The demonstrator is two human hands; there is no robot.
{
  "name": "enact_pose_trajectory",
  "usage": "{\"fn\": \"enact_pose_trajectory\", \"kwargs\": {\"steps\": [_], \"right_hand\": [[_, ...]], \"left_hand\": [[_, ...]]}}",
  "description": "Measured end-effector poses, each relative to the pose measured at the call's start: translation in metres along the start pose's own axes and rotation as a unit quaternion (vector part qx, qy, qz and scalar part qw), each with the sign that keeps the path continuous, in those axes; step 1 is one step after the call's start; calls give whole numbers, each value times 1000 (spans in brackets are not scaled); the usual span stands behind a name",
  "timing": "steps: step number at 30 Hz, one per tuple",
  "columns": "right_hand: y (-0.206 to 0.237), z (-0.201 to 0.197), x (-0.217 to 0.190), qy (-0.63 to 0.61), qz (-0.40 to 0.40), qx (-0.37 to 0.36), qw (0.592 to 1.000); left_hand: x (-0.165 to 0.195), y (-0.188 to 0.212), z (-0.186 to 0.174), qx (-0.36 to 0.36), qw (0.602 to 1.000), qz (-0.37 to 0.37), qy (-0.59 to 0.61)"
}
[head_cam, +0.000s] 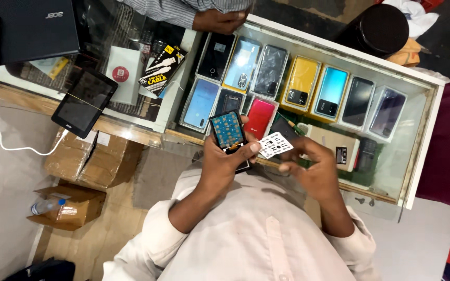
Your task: The person removes a black plastic cover from a small electronic device, wipes the exposed circuit board with a white cloth, and then uses a screwdriver to adjust components on a white circuit board. The person handles the device and tools with both hands while standing at a glass display counter.
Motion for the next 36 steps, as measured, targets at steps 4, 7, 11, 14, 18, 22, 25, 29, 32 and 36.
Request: {"fn": "enact_pose_trajectory", "kwargs": {"steps": [4,7,11,14,18,22,25,29,32,36], "right_hand": [[1,10,8,-188,98,18,977],[1,9,-10,-78,29,48,995],[8,3,-24,42,-23,119,992],[18,-2,-47,149,-119,179,965],[29,4,-80,271,-265,177,909],[39,5,-99,367,-347,199,840],[47,10,-103,418,-398,223,786],[60,18,-101,432,-422,225,765],[66,22,-96,454,-406,219,762],[63,18,-88,471,-393,258,747]], "left_hand": [[-8,6,13,1,1000,-17,25],[-10,8,14,20,1000,-1,6],[-11,6,14,7,1000,17,0],[-13,4,15,-10,1000,24,-8],[-11,-2,14,-19,999,10,-29],[-10,-13,7,-5,998,-34,47],[-10,-10,7,-32,996,-81,35],[-2,5,16,-100,991,-83,-35],[2,14,17,-101,988,-88,-78],[13,18,14,-65,993,-44,-84]]}}
Point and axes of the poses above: each hand's wrist, its own y-axis away from the middle knuckle, its own z-axis out of the palm, x = y × z, the point moved 9 cm from there along -y, towards the middle knuckle, and after that the axes turned 2 degrees about z, right-handed, at the moved point
